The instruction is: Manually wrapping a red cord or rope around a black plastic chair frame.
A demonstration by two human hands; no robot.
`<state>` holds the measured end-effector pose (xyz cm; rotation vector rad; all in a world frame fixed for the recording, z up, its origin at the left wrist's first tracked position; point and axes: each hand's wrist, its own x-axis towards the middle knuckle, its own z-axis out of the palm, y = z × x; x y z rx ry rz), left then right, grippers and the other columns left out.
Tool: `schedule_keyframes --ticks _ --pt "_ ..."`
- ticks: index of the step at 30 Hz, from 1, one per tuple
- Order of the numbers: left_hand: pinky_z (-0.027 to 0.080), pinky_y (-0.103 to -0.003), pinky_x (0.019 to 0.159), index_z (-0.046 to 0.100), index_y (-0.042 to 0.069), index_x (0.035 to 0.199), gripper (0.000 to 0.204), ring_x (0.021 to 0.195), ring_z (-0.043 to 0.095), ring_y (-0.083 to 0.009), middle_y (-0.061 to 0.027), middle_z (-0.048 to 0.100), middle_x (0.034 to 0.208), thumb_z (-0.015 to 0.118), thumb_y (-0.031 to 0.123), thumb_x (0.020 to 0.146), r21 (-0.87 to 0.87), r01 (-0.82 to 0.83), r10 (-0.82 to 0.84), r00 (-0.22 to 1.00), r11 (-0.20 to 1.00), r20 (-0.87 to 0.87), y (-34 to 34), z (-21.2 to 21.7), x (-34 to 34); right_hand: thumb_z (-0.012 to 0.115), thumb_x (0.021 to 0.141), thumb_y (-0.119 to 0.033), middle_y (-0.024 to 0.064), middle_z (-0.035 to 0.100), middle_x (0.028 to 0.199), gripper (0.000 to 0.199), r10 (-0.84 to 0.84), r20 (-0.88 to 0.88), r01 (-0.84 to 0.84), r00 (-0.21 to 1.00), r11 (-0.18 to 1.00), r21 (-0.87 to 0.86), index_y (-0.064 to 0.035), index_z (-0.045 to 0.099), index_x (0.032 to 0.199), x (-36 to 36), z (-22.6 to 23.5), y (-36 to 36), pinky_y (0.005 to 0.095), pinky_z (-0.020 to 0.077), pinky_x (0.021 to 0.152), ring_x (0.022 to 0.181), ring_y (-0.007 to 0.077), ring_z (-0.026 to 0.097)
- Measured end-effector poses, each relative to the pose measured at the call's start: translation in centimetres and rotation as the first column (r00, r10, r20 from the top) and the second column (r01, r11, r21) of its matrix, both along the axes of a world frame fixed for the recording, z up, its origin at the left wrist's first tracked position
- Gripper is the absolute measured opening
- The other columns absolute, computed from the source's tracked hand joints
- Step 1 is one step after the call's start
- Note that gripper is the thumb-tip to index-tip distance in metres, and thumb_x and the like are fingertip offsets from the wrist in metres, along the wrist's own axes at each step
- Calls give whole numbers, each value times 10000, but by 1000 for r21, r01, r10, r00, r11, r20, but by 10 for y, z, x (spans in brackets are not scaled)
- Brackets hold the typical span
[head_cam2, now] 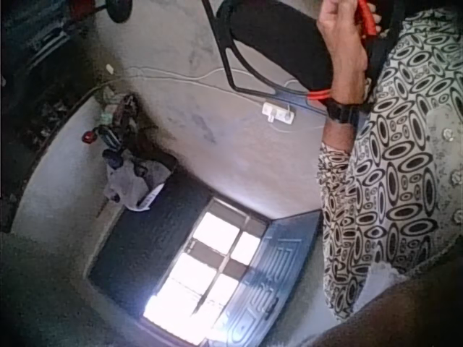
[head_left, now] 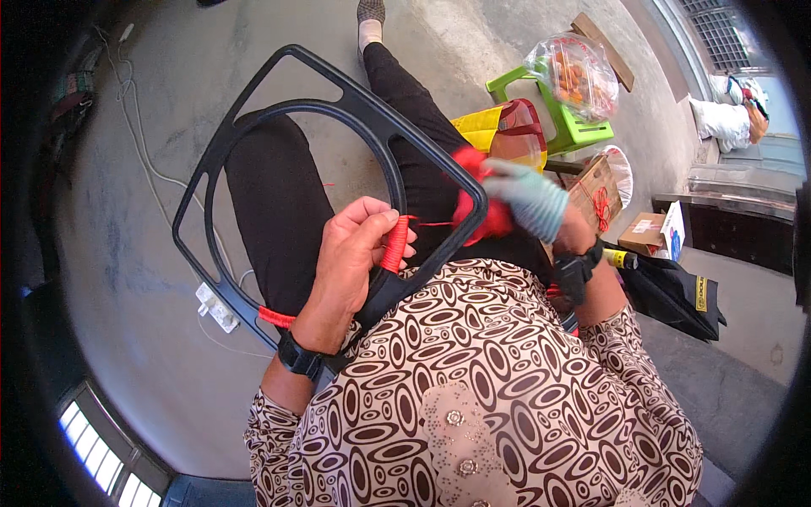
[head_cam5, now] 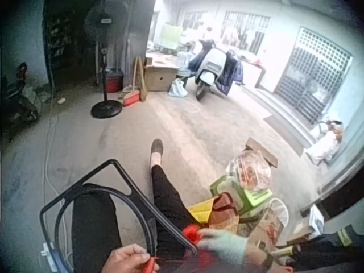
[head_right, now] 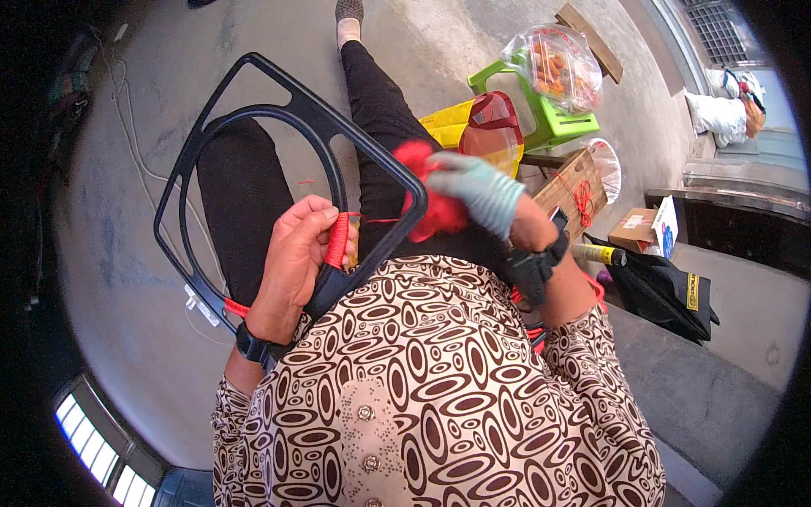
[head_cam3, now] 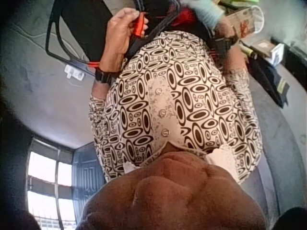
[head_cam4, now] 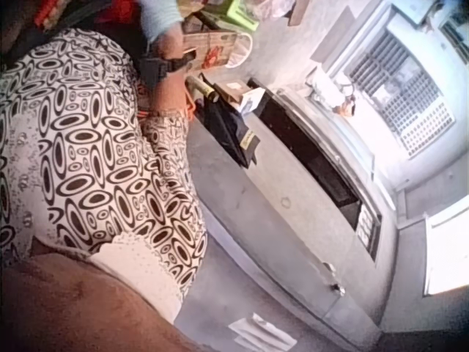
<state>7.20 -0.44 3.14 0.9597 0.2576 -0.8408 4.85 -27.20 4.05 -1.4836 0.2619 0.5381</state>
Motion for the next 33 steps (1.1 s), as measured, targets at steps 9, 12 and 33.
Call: schedule_keyframes --ticks 9,12,33 --pt "509 -237 567 577 14 924 137 650 605 -104 -73 635 804 580 144 879 -91 -77 86 990 993 108 -3 -2 -7 683 800 -333 -13 580 960 419 54 171 -77 984 988 132 -9 571 1039 35 -12 81 199 428 780 855 53 524" --pt "514 -232 592 595 -1 951 191 678 605 -86 -61 637 831 578 179 889 -57 -106 110 991 993 75 -2 -4 -6 641 845 -281 50 602 1033 466 -53 -60 58 997 996 73 -14 508 1203 30 -11 86 245 445 868 962 119 557" --pt "490 -288 588 559 -18 1019 395 654 592 -186 -123 616 800 441 348 932 -171 48 -86 970 984 -225 5 -5 1 436 945 -322 17 471 654 330 -311 -208 300 927 284 911 -7 491 1023 3 -10 -37 245 365 447 469 95 430"
